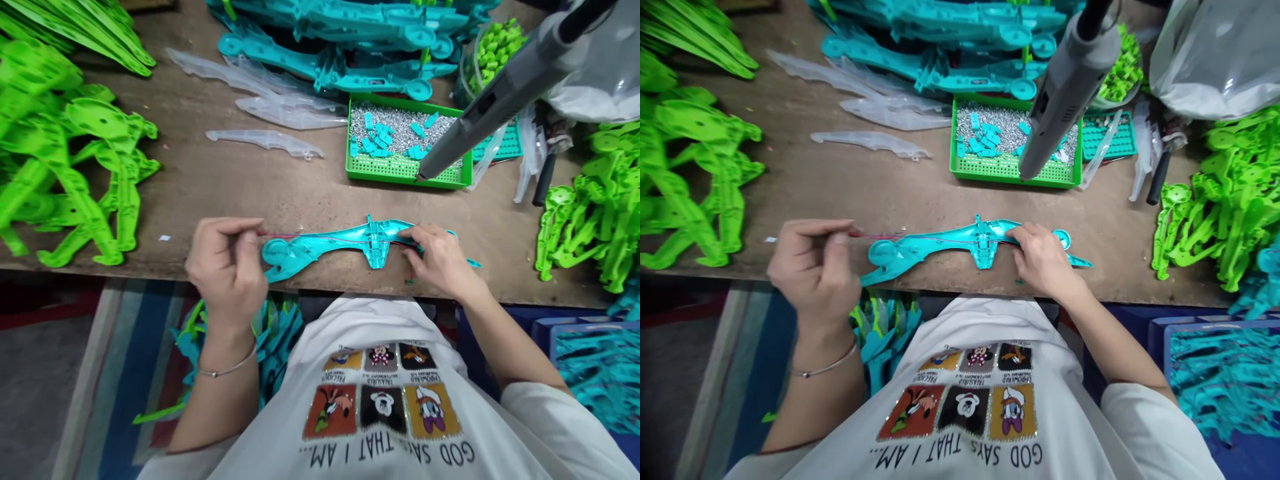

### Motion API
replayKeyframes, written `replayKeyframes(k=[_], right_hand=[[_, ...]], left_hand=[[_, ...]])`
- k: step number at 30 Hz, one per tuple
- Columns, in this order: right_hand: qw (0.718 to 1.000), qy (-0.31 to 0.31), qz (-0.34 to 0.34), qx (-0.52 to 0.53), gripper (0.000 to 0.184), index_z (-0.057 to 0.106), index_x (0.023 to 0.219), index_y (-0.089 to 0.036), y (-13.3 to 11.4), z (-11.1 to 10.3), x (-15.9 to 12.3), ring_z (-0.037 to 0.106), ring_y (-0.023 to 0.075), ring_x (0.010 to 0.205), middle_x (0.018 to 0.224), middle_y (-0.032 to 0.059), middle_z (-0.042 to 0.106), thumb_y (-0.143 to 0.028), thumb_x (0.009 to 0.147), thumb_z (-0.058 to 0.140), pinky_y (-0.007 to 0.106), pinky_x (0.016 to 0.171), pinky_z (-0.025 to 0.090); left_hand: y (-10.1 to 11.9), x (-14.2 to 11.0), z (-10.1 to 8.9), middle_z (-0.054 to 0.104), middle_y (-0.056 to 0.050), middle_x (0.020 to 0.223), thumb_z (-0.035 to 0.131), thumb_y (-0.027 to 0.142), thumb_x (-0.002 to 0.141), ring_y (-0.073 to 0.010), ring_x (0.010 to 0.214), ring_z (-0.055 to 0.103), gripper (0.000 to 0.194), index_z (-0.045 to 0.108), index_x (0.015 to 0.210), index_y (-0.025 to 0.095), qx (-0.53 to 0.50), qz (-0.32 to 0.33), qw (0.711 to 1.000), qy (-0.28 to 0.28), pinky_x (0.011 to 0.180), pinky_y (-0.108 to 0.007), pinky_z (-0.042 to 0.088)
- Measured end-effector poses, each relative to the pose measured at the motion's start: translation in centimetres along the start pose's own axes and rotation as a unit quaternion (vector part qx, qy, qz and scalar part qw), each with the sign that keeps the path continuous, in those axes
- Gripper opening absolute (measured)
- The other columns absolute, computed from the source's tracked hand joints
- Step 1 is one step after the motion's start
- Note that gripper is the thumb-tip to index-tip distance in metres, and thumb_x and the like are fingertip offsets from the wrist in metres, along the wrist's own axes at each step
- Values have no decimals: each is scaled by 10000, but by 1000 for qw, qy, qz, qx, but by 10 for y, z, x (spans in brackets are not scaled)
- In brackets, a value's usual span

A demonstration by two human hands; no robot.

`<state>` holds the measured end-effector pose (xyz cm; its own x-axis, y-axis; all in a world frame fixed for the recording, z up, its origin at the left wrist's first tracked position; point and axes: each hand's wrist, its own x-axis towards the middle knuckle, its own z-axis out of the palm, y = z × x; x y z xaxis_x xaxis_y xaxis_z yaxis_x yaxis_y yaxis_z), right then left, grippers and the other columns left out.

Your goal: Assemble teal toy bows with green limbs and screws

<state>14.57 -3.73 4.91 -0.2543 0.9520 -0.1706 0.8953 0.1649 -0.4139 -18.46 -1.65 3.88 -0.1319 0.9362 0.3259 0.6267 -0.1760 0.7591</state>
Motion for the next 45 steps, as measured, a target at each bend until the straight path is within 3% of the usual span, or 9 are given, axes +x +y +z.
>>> replayKeyframes(k=[4,8,11,19,25,32,37,45], right_hand=[[1000,8,0,13,211,708,1113,-173,-1,1,0,682,291,1020,1076,121,757,-176,935,594,403,883,510],[999,28,-9,41,188,702,1094,-167,-3,1,0,672,273,988,1035,122,738,-237,990,563,400,888,505],[998,45,-3,47,126,702,961,-174,-5,4,-1,655,265,935,944,102,695,-280,960,634,397,869,502],[995,88,30,47,111,707,902,-149,-16,20,0,632,271,940,979,123,605,-242,888,650,410,865,509],[989,98,82,76,67,649,772,-191,-18,13,5,602,205,777,874,62,612,-183,831,617,355,719,466],[993,110,46,-24,120,690,798,-175,-19,20,-3,592,292,932,998,146,626,-244,868,620,438,805,496],[989,116,92,28,88,657,743,-205,-15,19,-1,616,224,794,887,76,647,-195,822,620,368,715,469],[986,152,71,-18,188,747,924,-210,-6,24,1,659,217,800,986,76,742,-303,945,585,342,685,443]], left_hand=[[-17,-4,-7,716,-35,1062,603,321,1010,-217,958,706,170,723,1123,281,-59,-103,991,55,899,-440,540],[-35,-7,-4,721,-17,1085,641,319,983,-207,936,717,159,715,1119,283,-63,-119,983,127,886,-448,563],[-43,-10,1,716,-23,1017,664,286,949,-197,864,717,157,714,1088,234,-63,-107,978,166,830,-434,583],[-38,-15,8,699,-20,931,637,311,960,-181,746,744,166,674,1095,222,-80,-129,980,126,734,-420,640],[-29,-12,11,697,-36,981,609,372,984,-196,753,772,193,651,1138,263,-83,-159,980,88,635,-395,649],[-33,-10,11,690,-31,985,634,406,990,-167,746,758,248,647,1157,224,-111,-173,976,75,654,-353,640],[-39,-8,14,685,-13,955,642,346,970,-146,730,744,259,635,1152,161,-93,-141,982,87,616,-301,661],[-36,-8,8,706,-40,1002,583,324,1011,-142,899,728,191,685,1087,181,-15,-86,991,104,843,-297,612]])
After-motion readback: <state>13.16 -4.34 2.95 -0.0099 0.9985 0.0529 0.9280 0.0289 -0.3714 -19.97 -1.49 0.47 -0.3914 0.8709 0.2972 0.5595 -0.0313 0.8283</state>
